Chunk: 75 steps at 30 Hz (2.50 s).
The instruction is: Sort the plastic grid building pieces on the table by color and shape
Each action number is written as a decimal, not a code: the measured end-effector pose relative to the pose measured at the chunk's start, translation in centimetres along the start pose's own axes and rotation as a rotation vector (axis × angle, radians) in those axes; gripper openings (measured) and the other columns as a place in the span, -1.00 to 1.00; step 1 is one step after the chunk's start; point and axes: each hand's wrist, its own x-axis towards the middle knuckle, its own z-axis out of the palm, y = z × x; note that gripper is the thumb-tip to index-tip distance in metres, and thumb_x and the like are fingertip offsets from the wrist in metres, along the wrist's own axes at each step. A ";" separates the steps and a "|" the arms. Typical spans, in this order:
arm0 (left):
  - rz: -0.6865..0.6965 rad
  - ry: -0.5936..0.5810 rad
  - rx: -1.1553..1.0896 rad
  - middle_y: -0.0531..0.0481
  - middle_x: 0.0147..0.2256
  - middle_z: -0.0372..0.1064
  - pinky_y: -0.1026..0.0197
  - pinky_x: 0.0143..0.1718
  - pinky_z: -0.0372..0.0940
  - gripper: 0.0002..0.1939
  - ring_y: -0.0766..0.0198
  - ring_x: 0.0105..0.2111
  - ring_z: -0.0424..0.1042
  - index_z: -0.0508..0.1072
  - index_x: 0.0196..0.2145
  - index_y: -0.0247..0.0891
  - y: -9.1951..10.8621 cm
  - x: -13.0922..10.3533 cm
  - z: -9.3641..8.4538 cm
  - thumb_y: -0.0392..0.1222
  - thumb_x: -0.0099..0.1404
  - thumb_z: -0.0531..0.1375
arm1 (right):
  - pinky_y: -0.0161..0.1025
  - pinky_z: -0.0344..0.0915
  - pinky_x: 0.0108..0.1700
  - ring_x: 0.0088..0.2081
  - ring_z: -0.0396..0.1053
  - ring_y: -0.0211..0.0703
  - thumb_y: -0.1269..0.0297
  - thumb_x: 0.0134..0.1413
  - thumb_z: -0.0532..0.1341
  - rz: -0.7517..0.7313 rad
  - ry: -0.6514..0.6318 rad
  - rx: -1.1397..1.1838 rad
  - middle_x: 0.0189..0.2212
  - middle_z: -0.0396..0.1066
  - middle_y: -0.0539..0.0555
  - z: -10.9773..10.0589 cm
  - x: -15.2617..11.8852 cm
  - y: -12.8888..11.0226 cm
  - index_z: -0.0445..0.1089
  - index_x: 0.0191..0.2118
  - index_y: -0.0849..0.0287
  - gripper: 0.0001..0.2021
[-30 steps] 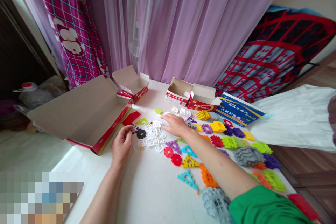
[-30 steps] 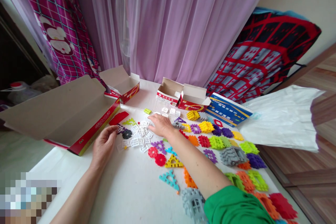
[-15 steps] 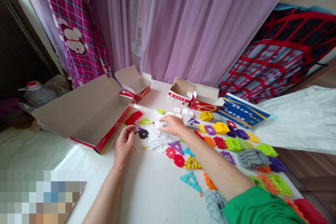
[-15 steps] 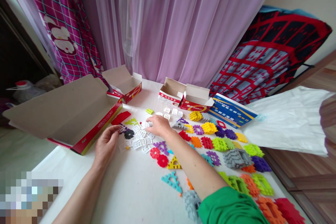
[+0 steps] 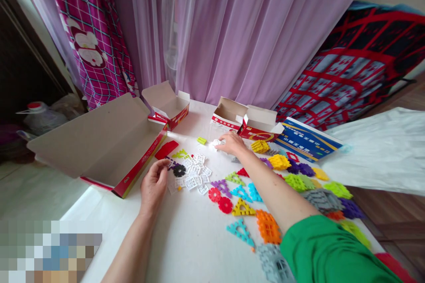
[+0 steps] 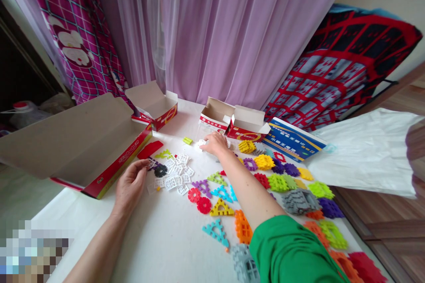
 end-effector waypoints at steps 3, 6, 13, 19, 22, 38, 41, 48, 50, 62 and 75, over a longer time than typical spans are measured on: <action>-0.009 0.013 0.008 -0.05 -0.20 0.53 0.06 0.01 0.31 -0.71 0.16 -0.17 0.49 0.49 -0.22 -0.20 0.0 0.0 0.0 -0.04 0.15 0.14 | -0.14 0.19 0.09 0.09 0.28 0.00 -0.03 -0.04 0.30 -0.001 -0.013 -0.011 0.04 0.39 0.09 0.5 0.3 -0.3 0.51 -0.06 -0.02 -0.59; -0.007 0.013 0.008 -0.04 -0.20 0.53 0.07 0.01 0.31 -0.71 0.16 -0.17 0.49 0.49 -0.22 -0.19 -0.1 0.0 0.1 -0.04 0.14 0.15 | -0.12 0.19 0.08 0.09 0.28 0.00 -0.06 -0.03 0.28 -0.007 -0.017 -0.027 0.04 0.39 0.08 0.7 0.4 -0.3 0.51 -0.07 -0.04 -0.60; -0.012 0.019 0.018 -0.06 -0.20 0.53 0.06 0.01 0.31 -0.70 0.15 -0.17 0.49 0.49 -0.24 -0.20 0.4 -0.1 0.1 -0.02 0.13 0.14 | -0.06 0.16 0.10 0.13 0.24 0.09 -0.07 -0.03 0.27 -0.032 -0.055 -0.061 0.08 0.34 0.17 0.5 0.3 -0.8 0.42 0.06 0.01 -0.48; -0.015 0.006 0.008 -0.07 -0.19 0.52 0.04 0.03 0.30 -0.69 0.14 -0.15 0.48 0.48 -0.22 -0.21 0.1 -0.1 0.0 -0.02 0.14 0.14 | -0.06 0.15 0.11 0.12 0.25 0.08 0.08 0.04 0.23 -0.072 -0.087 -0.065 0.07 0.36 0.16 0.6 0.4 -1.1 0.46 0.00 0.02 -0.61; -0.013 0.006 0.009 -0.06 -0.18 0.52 0.05 0.04 0.29 -0.70 0.15 -0.14 0.48 0.48 -0.21 -0.20 -0.1 -0.1 0.0 -0.03 0.14 0.15 | -0.04 0.15 0.10 0.12 0.25 0.10 0.11 0.03 0.24 -0.086 -0.101 -0.061 0.07 0.35 0.18 0.6 0.4 -1.0 0.45 0.01 0.04 -0.61; -0.021 0.001 0.008 -0.08 -0.18 0.52 0.04 0.03 0.29 -0.67 0.14 -0.15 0.47 0.48 -0.22 -0.21 0.2 0.0 -0.1 -0.01 0.12 0.13 | -0.17 0.28 -0.05 -0.01 0.39 -0.01 0.20 0.07 0.24 -0.515 -0.104 0.032 -0.04 0.46 0.08 1.4 -4.4 -4.9 0.40 0.08 -0.02 -0.59; -0.020 -0.002 0.008 -0.08 -0.18 0.52 0.04 0.03 0.29 -0.66 0.13 -0.14 0.47 0.48 -0.22 -0.21 0.1 0.0 -0.1 0.00 0.12 0.13 | -0.20 0.28 -0.07 -0.04 0.41 -0.04 0.09 0.06 0.25 -0.375 -0.083 0.045 -0.04 0.46 0.07 1.0 -4.9 -4.7 0.39 0.09 -0.03 -0.56; -0.006 0.010 -0.014 -0.06 -0.20 0.53 0.06 0.02 0.30 -0.67 0.14 -0.15 0.48 0.48 -0.24 -0.21 0.0 0.1 0.1 0.01 0.11 0.14 | -0.14 0.27 -0.08 -0.04 0.42 0.08 -0.09 0.14 0.14 -0.004 -0.137 -0.084 -0.12 0.52 0.24 0.1 -6.6 -2.9 0.50 -0.13 0.17 -0.56; -0.004 0.009 -0.019 -0.06 -0.21 0.53 0.06 0.01 0.30 -0.68 0.14 -0.16 0.48 0.48 -0.24 -0.21 0.0 0.0 0.1 0.01 0.11 0.14 | -0.16 0.26 -0.09 -0.05 0.43 0.04 0.05 0.23 0.09 -0.031 -0.157 -0.083 -0.12 0.53 0.20 -0.1 -6.7 -1.8 0.51 -0.13 0.13 -0.66; -0.016 0.002 0.037 -0.07 -0.16 0.53 0.03 0.05 0.28 -0.66 0.12 -0.13 0.48 0.49 -0.20 -0.19 -0.3 0.1 -0.1 0.01 0.13 0.13 | -0.26 0.24 -0.08 -0.04 0.39 -0.08 0.24 0.09 0.26 -0.471 -0.197 -0.073 -0.08 0.44 0.09 0.7 -6.0 0.3 0.45 -0.02 0.07 -0.69; -0.015 0.019 0.030 -0.05 -0.20 0.54 0.09 0.00 0.33 -0.69 0.15 -0.17 0.50 0.50 -0.23 -0.20 0.3 -0.1 0.0 -0.01 0.12 0.14 | -0.26 0.24 -0.16 -0.06 0.40 -0.07 0.02 0.03 0.29 -0.178 -0.017 -0.010 -0.06 0.47 0.08 -0.1 -0.4 1.5 0.44 -0.11 0.09 -0.66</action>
